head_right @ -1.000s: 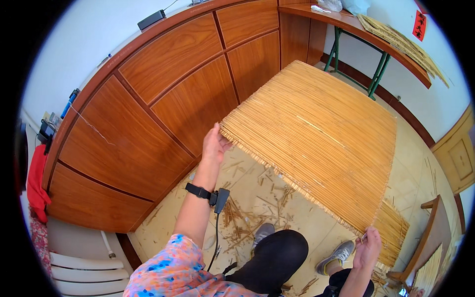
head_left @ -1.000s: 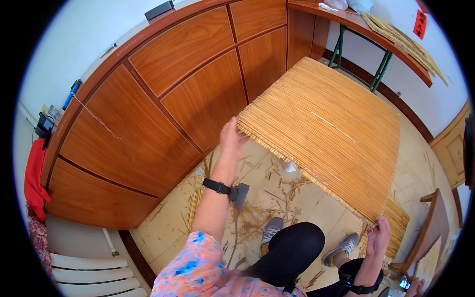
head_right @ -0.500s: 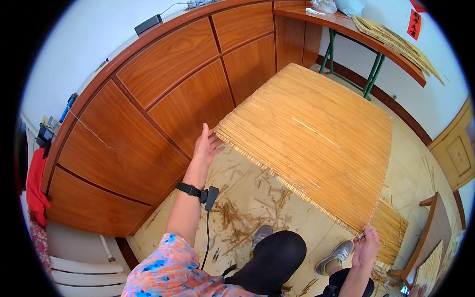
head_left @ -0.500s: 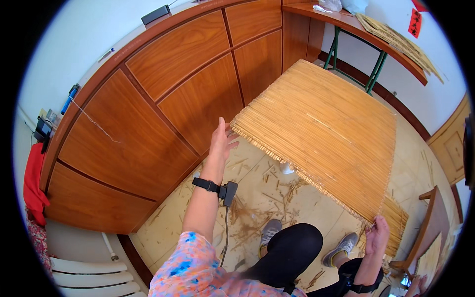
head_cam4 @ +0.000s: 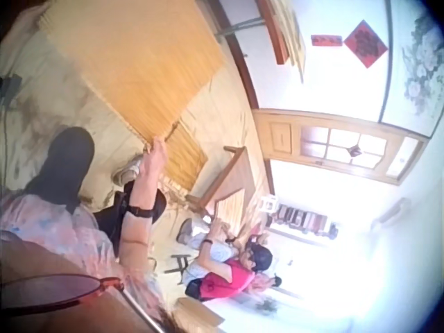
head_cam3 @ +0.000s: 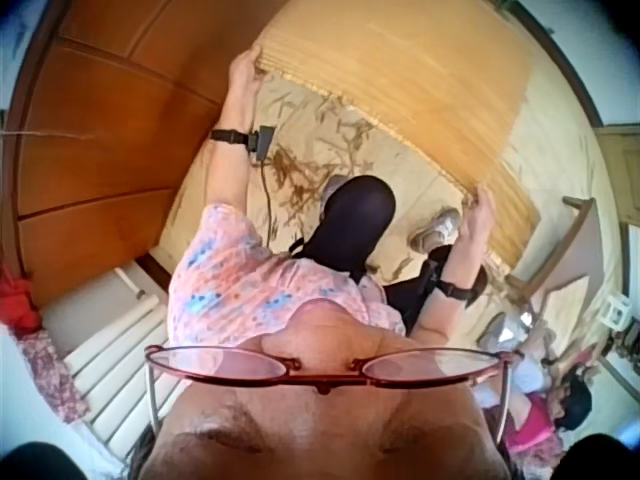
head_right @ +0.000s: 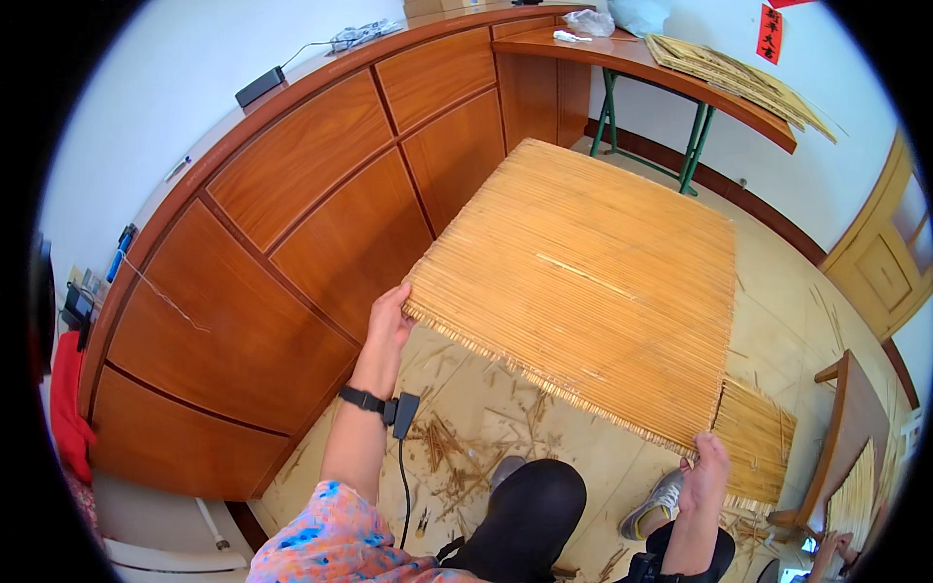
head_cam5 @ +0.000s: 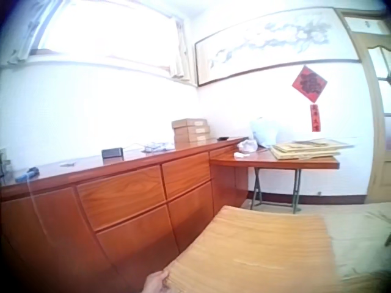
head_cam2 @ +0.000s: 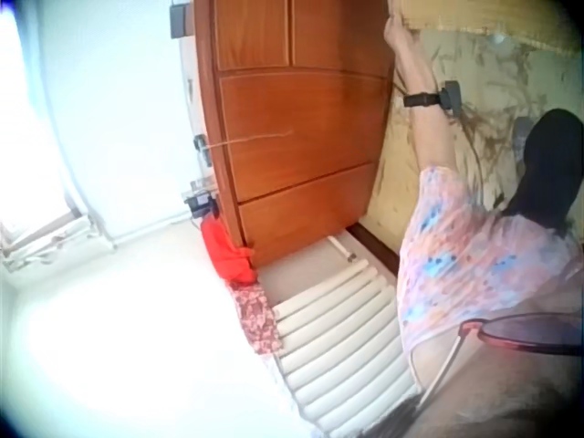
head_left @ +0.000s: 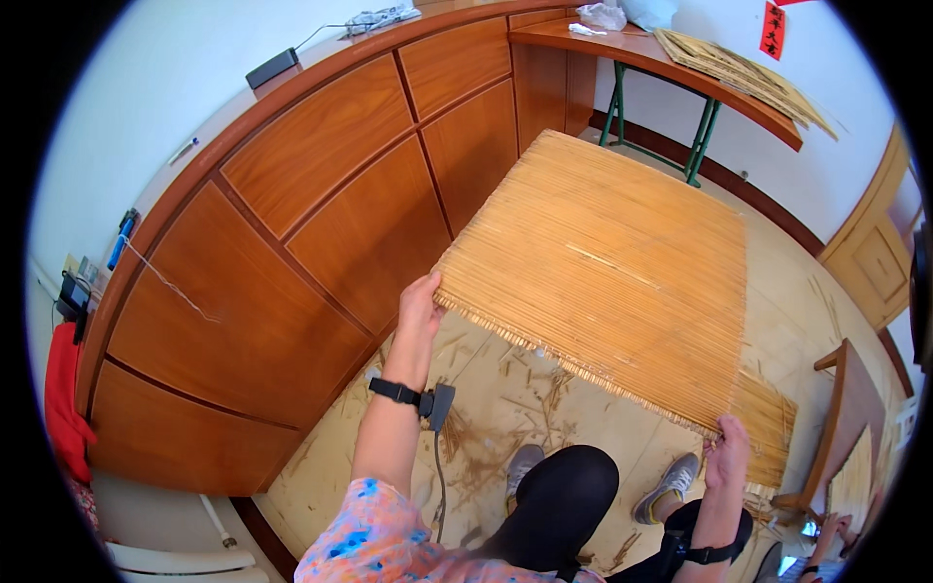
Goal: The person weaves bamboo mats by threading a needle through the slats, handling the large woven sheet to align the edges, and using a pair of shears to trim excess material.
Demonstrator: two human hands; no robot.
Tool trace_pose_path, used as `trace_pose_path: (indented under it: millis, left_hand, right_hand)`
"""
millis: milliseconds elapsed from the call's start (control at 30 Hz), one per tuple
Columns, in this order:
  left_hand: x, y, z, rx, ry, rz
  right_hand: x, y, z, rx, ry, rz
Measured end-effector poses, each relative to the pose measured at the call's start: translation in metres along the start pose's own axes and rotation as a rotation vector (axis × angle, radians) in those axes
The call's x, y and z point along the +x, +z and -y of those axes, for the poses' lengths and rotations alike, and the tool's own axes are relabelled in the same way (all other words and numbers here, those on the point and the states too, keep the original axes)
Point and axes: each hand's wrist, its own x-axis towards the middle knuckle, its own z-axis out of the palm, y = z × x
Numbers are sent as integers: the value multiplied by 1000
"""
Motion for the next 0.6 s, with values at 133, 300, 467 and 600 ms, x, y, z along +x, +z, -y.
trace_pose_path:
  millis: [133, 300, 467, 600]
  left_hand:
    - [-21, 3, -13, 26, -108, 52]
    - [-7, 2, -23, 119, -61, 79]
    - [-9, -15, -23, 94, -153, 174]
    - [-23, -3, -39, 308, -195, 327]
  right_hand:
    - [-2, 3, 2, -4, 8, -70]
    - [1, 0, -3, 10, 51, 32]
    - [5, -3, -4, 33, 15, -90]
    - [14, -16, -1, 44, 41, -60]
